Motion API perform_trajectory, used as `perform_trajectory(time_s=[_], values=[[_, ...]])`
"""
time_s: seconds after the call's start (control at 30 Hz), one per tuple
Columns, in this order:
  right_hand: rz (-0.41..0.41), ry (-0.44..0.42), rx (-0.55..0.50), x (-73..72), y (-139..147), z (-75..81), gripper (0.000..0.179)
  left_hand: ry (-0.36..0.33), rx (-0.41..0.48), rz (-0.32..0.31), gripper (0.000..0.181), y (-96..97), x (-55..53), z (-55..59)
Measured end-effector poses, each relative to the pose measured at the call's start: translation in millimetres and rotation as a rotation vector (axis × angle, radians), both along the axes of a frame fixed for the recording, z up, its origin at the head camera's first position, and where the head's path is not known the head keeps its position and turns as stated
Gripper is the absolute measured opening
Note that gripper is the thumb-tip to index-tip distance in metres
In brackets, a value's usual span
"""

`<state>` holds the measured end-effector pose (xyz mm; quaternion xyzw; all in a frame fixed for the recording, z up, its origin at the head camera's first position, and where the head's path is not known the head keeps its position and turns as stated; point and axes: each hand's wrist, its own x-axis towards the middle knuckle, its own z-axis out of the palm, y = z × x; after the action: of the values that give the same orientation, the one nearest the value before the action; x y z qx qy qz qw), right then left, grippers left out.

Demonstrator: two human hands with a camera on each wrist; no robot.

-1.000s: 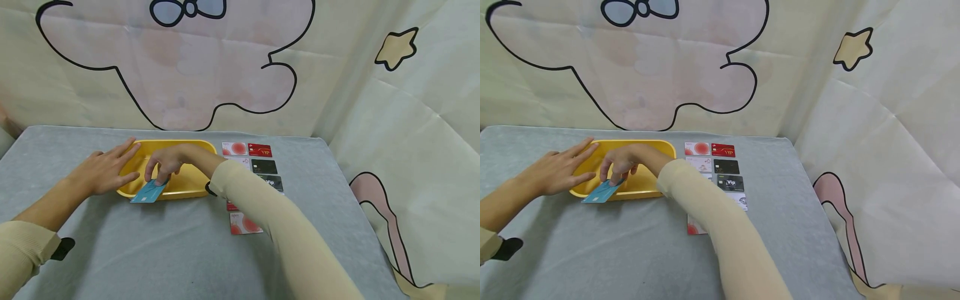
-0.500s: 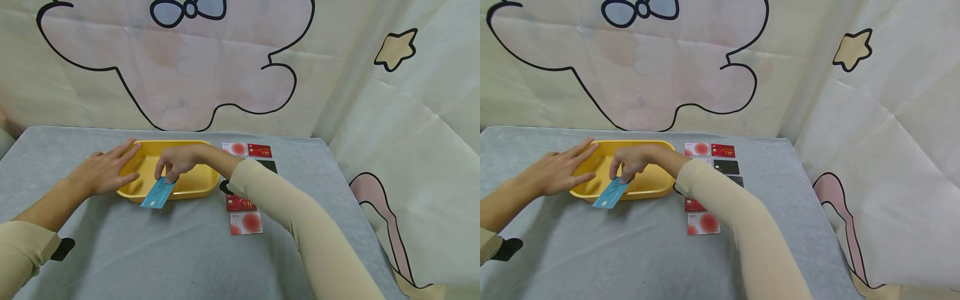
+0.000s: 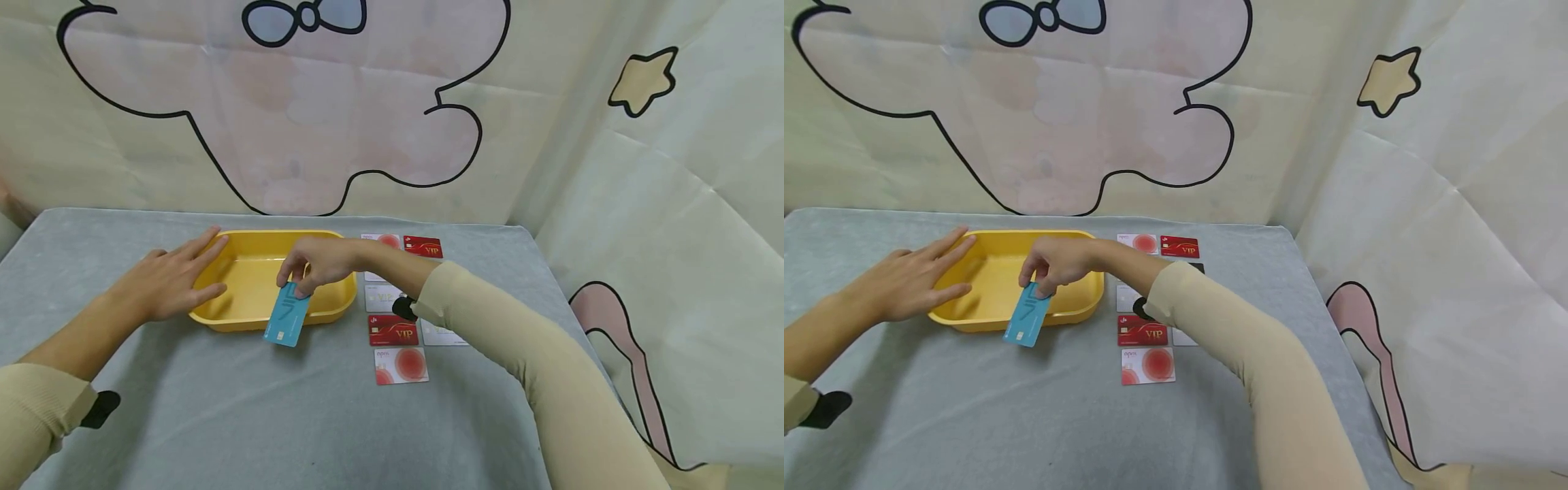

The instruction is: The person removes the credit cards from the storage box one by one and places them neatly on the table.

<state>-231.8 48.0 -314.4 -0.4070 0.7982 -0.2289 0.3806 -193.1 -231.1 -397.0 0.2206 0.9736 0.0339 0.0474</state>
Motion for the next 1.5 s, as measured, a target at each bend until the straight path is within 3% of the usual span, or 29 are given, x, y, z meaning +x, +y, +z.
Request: perform_trajectory(time_s=[0.3, 0.6, 0.8, 1.1, 1.5], values=[[-0.053, -0.086, -0.075, 10.7, 23.2, 4.9, 0.035, 0.011, 0.002, -0.019, 0.084, -2.3, 1.0, 0.2], [-0.074, -0.078, -0.127, 22.0, 62.8, 7.7, 0.041, 0.013, 0.003, -0.025, 0.084, -2.2, 0.3, 0.6], [-0.176, -0.12, -0.086, 27.1, 96.8, 6.3, 0.039, 0.016, -0.004, -0.023, 0.084, -2.2, 0.1, 0.8], [-0.213, -0.151, -0.007, 38.7, 137.2, -13.0, 0.034, 0.014, 0.005, -0.022, 0.084, -2.2, 2.2, 0.1], [-0.323, -0.191, -0.003, 58.2, 179.3, -37.0, 0.031, 0.02, 0.003, -0.028, 0.084, -2.6, 0.1, -1.3]])
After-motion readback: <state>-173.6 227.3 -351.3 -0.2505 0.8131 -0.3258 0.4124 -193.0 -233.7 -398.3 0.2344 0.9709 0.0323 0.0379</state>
